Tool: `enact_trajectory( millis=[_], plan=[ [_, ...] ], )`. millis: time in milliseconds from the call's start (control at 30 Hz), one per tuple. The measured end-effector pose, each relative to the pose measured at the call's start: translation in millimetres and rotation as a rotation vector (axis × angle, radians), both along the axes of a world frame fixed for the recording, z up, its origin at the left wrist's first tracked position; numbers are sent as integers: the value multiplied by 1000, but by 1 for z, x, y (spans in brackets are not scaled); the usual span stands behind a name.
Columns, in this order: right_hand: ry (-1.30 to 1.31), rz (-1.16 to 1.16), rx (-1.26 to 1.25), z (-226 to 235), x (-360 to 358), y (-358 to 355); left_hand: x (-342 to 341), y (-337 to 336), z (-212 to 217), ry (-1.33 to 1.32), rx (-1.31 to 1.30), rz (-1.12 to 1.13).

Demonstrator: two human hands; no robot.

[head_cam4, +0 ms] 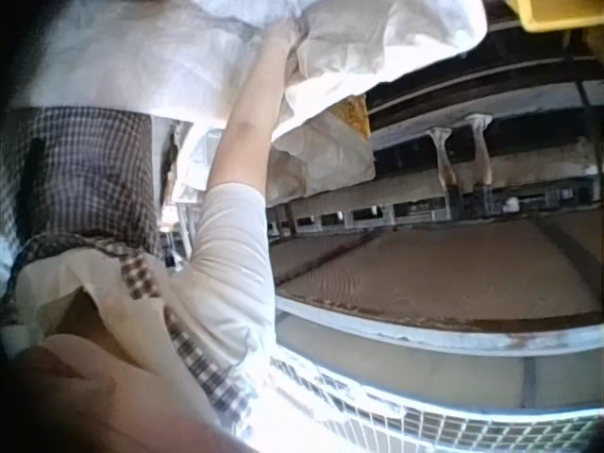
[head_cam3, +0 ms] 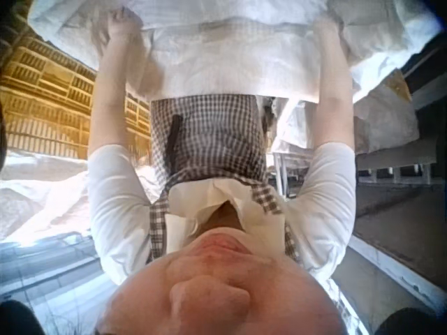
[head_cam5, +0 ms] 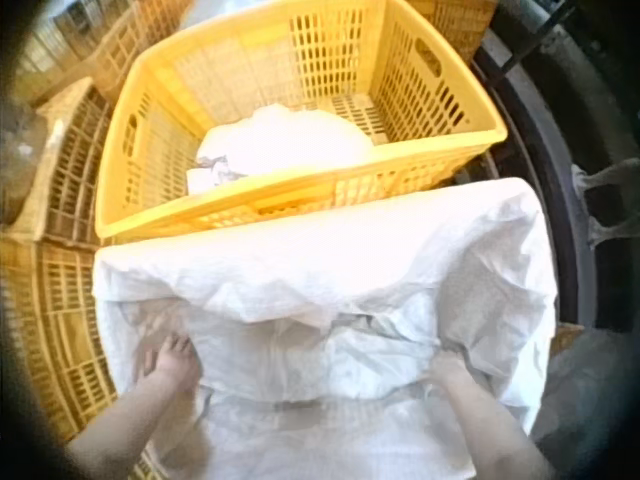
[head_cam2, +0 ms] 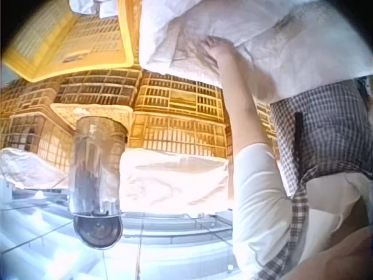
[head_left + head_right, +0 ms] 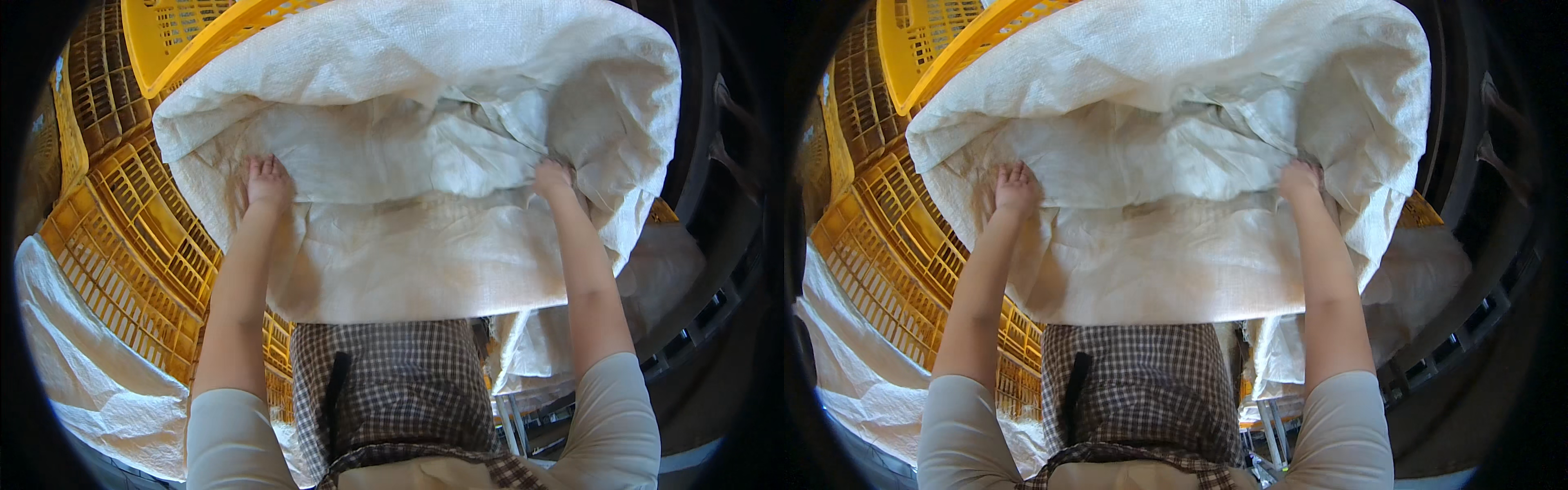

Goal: The person repeatedly picks up white cloth bundles from yellow plastic baskets, places them into large white sacks, and arranges the sacks in a row. The person handles the cloth and sacks by hand, moving between baskets and sacks to continue the packing process.

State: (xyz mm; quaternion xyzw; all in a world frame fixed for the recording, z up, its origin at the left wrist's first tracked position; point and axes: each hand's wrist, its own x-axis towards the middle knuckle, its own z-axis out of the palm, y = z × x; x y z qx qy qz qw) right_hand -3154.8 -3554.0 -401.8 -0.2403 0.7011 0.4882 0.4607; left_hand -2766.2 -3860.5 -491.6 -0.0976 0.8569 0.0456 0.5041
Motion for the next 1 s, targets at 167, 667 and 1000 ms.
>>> enact_trajectory(
  millis=[167,667,1000],
  plan=[
    [-6,170,-1294,96,42,-54,28,17,82,832,156,410],
    [840,-305,-1101,247,-138,22,35,27,146,391,872,2136],
    [927,-280,-1440,293,-139,-71,-237,200,214,580,1219,1803]
  ],
)
